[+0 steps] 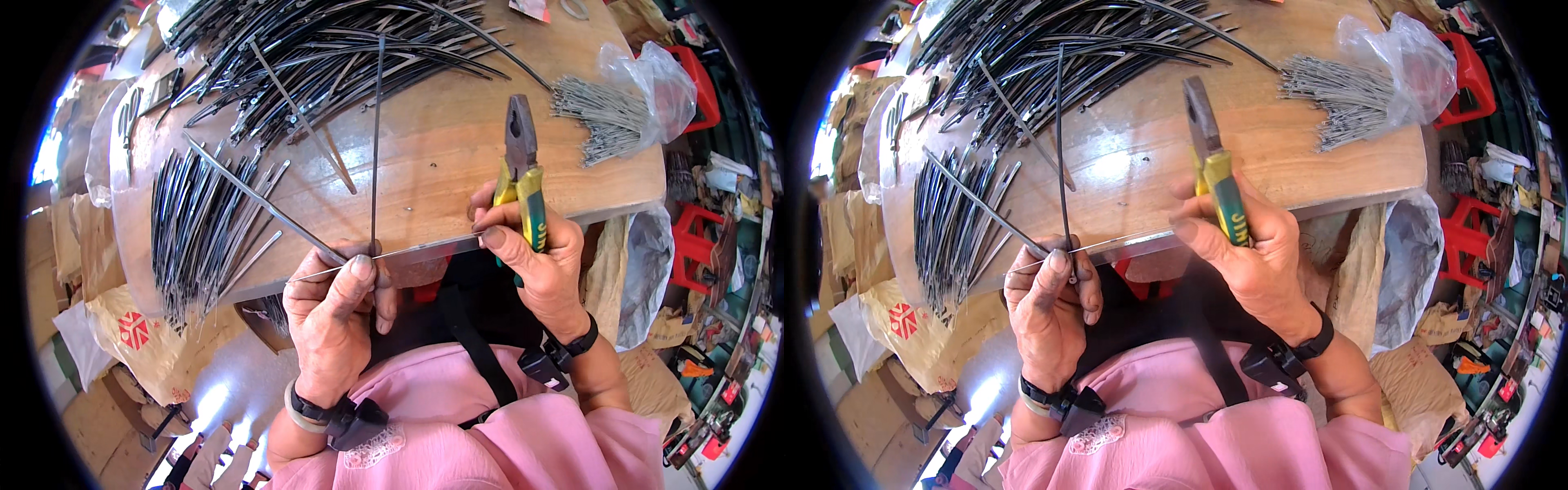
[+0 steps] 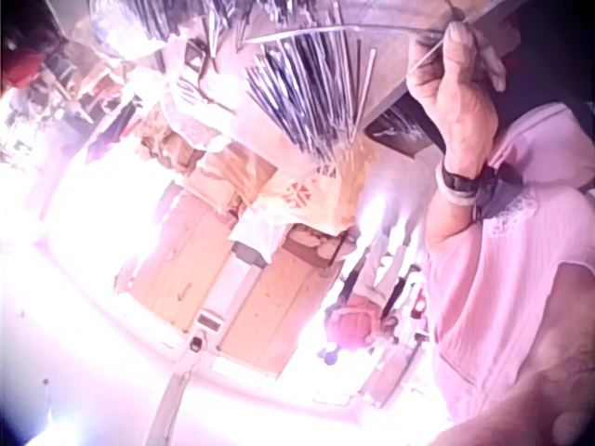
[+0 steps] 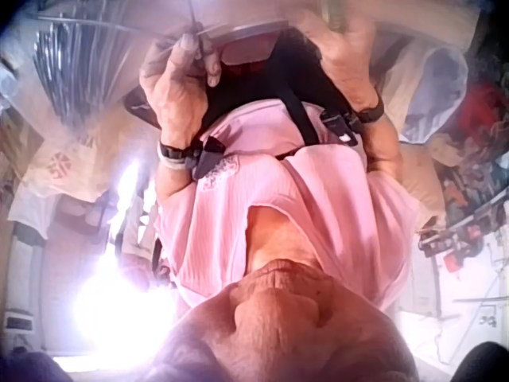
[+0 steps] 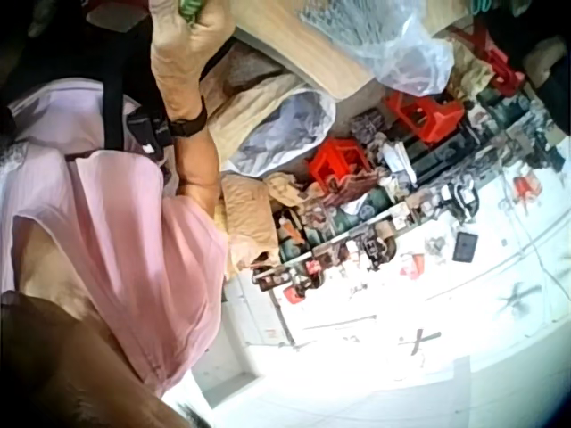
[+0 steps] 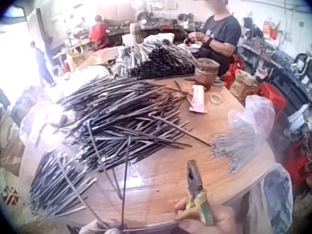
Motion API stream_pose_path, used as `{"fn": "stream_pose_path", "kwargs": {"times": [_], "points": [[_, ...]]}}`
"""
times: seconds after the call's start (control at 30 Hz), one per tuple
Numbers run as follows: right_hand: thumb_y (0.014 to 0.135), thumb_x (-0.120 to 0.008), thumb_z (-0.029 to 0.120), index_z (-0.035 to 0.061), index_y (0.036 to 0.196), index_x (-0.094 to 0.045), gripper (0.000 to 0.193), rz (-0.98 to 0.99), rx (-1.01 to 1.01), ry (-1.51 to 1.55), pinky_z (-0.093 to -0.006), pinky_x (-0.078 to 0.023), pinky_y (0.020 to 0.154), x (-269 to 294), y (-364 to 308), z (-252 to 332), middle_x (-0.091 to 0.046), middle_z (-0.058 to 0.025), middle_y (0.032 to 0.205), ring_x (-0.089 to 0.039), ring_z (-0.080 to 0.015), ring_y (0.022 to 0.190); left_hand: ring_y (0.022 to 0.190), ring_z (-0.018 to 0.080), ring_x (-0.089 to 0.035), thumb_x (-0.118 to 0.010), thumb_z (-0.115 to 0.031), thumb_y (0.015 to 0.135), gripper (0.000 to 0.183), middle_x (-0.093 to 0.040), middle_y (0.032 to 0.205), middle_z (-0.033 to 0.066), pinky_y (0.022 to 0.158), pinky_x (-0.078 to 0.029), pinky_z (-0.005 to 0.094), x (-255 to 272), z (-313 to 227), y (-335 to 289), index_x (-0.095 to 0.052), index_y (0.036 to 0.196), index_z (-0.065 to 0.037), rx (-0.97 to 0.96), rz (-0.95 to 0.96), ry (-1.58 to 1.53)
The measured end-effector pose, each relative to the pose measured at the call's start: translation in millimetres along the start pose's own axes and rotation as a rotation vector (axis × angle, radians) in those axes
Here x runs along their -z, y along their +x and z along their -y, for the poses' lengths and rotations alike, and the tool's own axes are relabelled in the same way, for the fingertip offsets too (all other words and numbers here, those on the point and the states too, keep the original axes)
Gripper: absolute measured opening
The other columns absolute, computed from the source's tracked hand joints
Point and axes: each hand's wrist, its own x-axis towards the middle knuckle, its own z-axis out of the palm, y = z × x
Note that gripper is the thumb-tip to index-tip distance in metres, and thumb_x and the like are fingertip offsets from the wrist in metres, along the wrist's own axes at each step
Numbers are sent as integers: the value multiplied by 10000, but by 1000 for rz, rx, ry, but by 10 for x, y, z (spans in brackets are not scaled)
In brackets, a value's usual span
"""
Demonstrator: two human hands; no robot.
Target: The person groups several metal strips together and secures them by twisting a thin wire around the bundle with pliers.
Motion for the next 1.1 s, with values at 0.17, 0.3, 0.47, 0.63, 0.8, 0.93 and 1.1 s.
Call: {"fn": "stream_pose_path", "kwargs": {"times": [0.17, 0.3, 0.47, 0.63, 0.8, 0.93, 1.1], "points": [[876, -719, 97, -20, 962, -699, 146, -24, -21, 98, -249, -477, 777, 83, -19, 11, -664, -81, 1065, -593, -114, 884, 548, 172, -575, -653, -96, 923, 192, -629, 756, 130, 448, -422, 259, -62, 5, 11, -603, 1044, 45, 30, -1, -28], [888, -668, 91, 22, 971, -660, 108, -149, -159, 562, -329, -471, 730, 186, 20, 50, -598, -125, 1125, -582, -187, 853, 555, 201, -585, -662, -58, 894, 236, -638, 810, 156, 457, -449, 273, -21, -43, 0, -621, 1106, 35, 203, 109, -284], [857, -732, 153, 61, 891, -590, 173, 96, -266, 1120, -298, -434, 682, 393, 67, -71, -464, -63, 1079, -489, -169, 860, 560, 208, -606, -677, -21, 868, 248, -674, 887, 178, 464, -481, 277, -39, -63, -33, -640, 1106, 36, 346, 213, -331], [843, -742, 163, 34, 975, -666, 200, -47, -124, 407, -326, -448, 769, 542, 51, 57, -578, -151, 1144, -554, -199, 884, 591, 129, -622, -671, 2, 882, 173, -695, 831, 113, 489, -481, 226, 72, -27, -27, -661, 1049, 44, 273, 140, 86], [825, -724, 96, -8, 930, -683, 154, 167, 142, -188, -300, -467, 809, 728, 208, 311, -607, -135, 1084, -591, -182, 909, 580, 151, -615, -695, 27, 845, 187, -689, 814, 141, 520, -495, 247, 148, -52, -126, -663, 1026, 58, 264, 129, 285], [759, -732, 36, -1, 887, -669, 147, 296, 260, -458, -324, -472, 802, 435, 275, 426, -609, -104, 1038, -606, -197, 904, 605, 167, -637, -701, 52, 819, 178, -686, 800, 146, 572, -535, 273, 129, -47, -119, -663, 992, 71, 339, 162, 364], [577, -765, 35, -1, 797, -594, 280, 448, 646, -831, -452, -385, 874, 162, 448, 375, -600, -129, 1050, -562, -324, 905, 613, 179, -650, -692, 63, 813, 152, -683, 796, 139, 578, -555, 288, 159, -69, -91, -663, 962, 69, 395, 180, 355]]}}
